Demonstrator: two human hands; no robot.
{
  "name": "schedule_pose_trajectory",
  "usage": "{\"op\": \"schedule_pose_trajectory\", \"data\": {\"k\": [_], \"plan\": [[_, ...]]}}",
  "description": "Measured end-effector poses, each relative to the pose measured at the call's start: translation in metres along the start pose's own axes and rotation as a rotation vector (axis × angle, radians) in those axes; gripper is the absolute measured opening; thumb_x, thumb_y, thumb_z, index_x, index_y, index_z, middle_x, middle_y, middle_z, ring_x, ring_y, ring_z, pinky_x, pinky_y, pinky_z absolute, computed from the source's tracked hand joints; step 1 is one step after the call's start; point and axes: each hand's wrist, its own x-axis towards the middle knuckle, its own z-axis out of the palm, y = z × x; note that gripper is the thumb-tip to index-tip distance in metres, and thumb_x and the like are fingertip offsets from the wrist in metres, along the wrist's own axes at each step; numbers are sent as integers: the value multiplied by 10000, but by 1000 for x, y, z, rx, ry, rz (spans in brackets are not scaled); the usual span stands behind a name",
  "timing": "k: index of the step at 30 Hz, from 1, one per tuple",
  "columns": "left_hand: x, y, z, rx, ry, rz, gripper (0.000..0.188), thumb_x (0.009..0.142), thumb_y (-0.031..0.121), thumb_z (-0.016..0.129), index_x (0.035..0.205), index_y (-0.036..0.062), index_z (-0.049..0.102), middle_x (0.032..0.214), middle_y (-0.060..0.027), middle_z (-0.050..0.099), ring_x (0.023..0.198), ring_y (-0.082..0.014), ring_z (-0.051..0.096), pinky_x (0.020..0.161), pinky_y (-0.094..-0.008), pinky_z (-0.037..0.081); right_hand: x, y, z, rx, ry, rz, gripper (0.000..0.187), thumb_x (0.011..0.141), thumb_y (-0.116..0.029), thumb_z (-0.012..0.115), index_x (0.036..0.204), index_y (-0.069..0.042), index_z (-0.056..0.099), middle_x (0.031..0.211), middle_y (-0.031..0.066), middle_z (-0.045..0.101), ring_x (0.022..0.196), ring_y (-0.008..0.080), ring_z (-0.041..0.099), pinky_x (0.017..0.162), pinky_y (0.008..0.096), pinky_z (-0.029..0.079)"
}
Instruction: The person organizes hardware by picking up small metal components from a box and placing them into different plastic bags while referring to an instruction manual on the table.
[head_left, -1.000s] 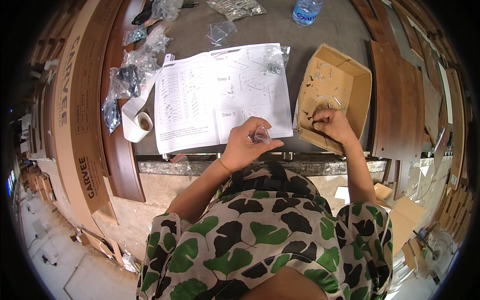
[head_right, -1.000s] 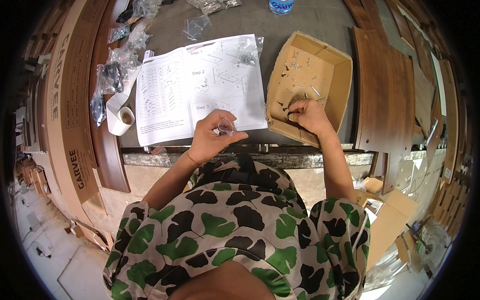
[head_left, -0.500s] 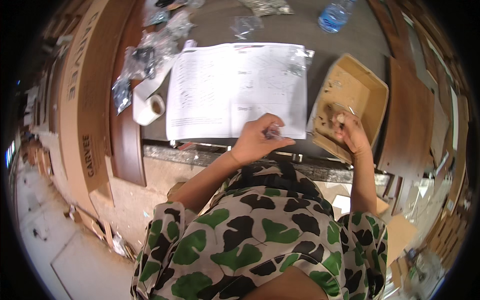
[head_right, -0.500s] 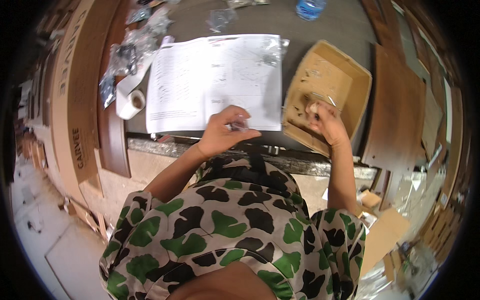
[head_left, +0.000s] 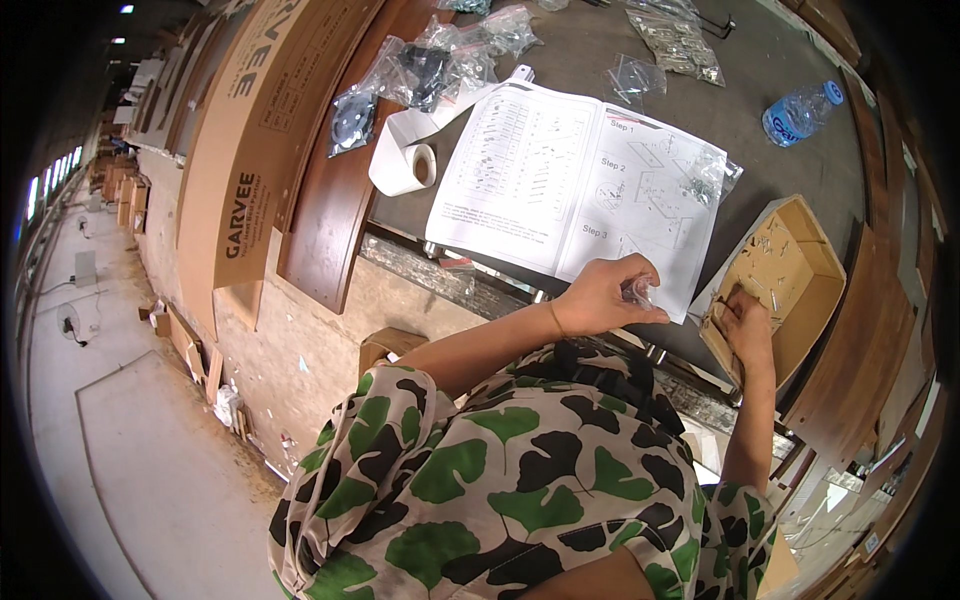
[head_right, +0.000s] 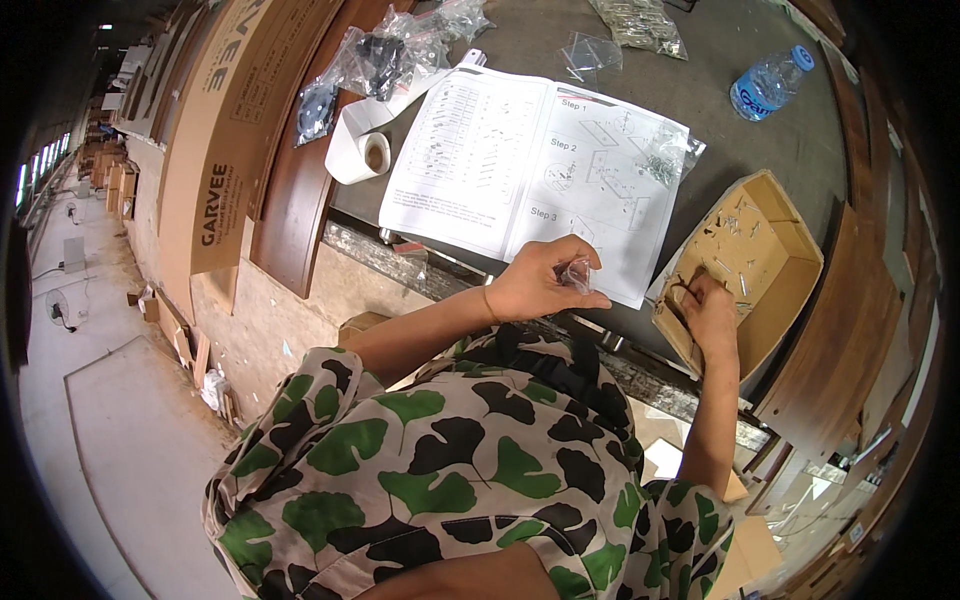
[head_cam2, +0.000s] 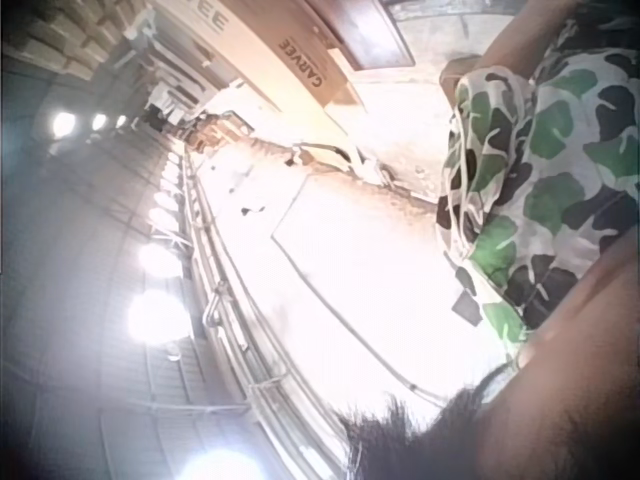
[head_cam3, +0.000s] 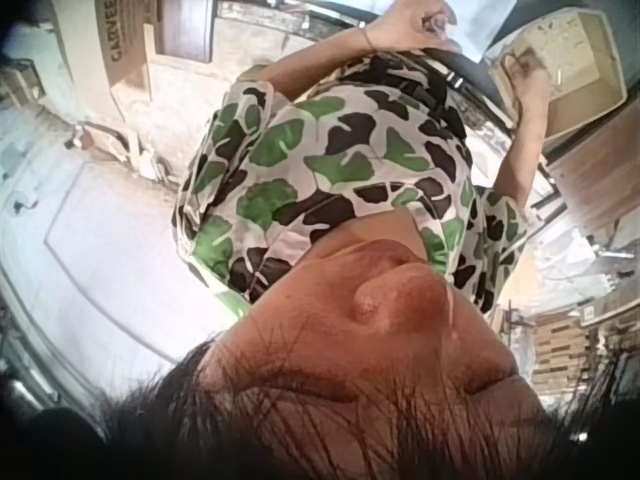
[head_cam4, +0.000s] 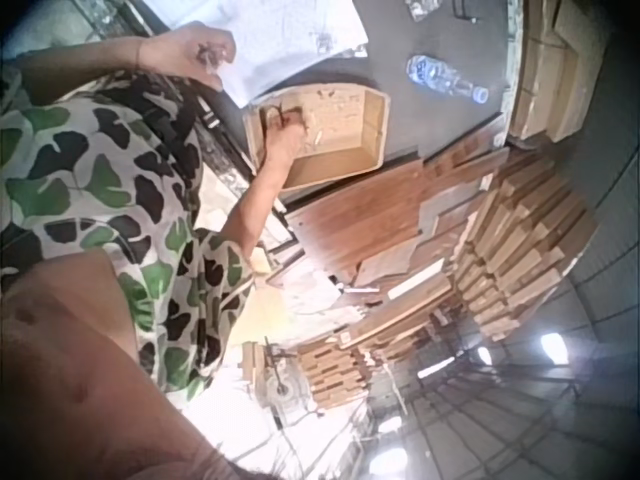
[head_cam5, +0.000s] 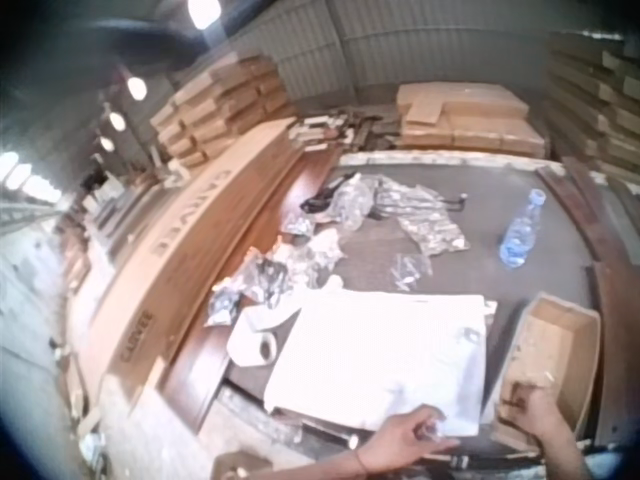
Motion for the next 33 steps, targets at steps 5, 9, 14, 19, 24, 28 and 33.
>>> {"op": "schedule_pose_trajectory", "data": {"k": [5, 9, 14, 19, 24, 28, 33], "plan": [[-1, 4, 1, -18, -23, -43, 415, 705, 274, 843, 948, 69, 577, 694, -17, 584, 618, -64, 537, 570, -222, 453, -8, 19, 0, 543, -36, 91, 167, 852, -146, 622, 826, 10, 568, 651, 95, 531, 566, 218, 502, 559, 342, 443], [3, 4, 0, 0, 4, -33, 412, 698, 252, 849, 948, 66, 578, 705, -21, 592, 643, -63, 557, 593, -218, 469, -18, 3, -22, 1556, -229, 270, 302, 903, -320, 552, 858, -21, 547, 734, 57, 490, 579, 177, 428, 531, 275, 396], [5, 1, 5, 0, -28, -32, 392, 698, 180, 848, 959, 59, 581, 732, -23, 608, 686, -70, 577, 634, -235, 496, -7, 9, -22, 1414, -113, 236, 335, 903, -319, 591, 942, 13, 615, 726, 25, 541, 591, 118, 453, 484, 251, 344], [7, 8, 6, -1, -52, -78, 379, 712, 156, 836, 969, 53, 576, 733, -14, 605, 689, -65, 560, 634, -221, 481, 9, 4, -4, 455, -21, 108, 226, 795, -119, 709, 995, -16, 686, 823, 60, 677, 731, 152, 606, 663, 279, 473], [5, 2, 2, -48, -25, -80, 356, 724, 132, 825, 962, 51, 573, 729, -8, 598, 681, -56, 542, 632, -209, 467, 10, 7, 4, 180, -31, 55, 218, 768, -124, 701, 959, -20, 688, 863, 137, 685, 802, 208, 656, 738, 322, 500], [4, 1, 2, -46, -25, -81, 350, 725, 116, 823, 959, 50, 572, 726, 1, 588, 676, -51, 530, 626, -208, 460, 7, -1, -4, 227, -5, 78, 197, 830, -194, 644, 893, -9, 664, 790, 72, 652, 683, 195, 603, 640, 324, 475], [5, -2, 5, -65, -28, -110, 351, 724, 108, 824, 960, 50, 572, 727, 5, 583, 671, -46, 521, 619, -206, 452, 7, 4, -46, 1442, -112, 346, 218, 887, -239, 584, 960, -38, 623, 685, -30, 508, 624, 97, 458, 504, 219, 339]]}}
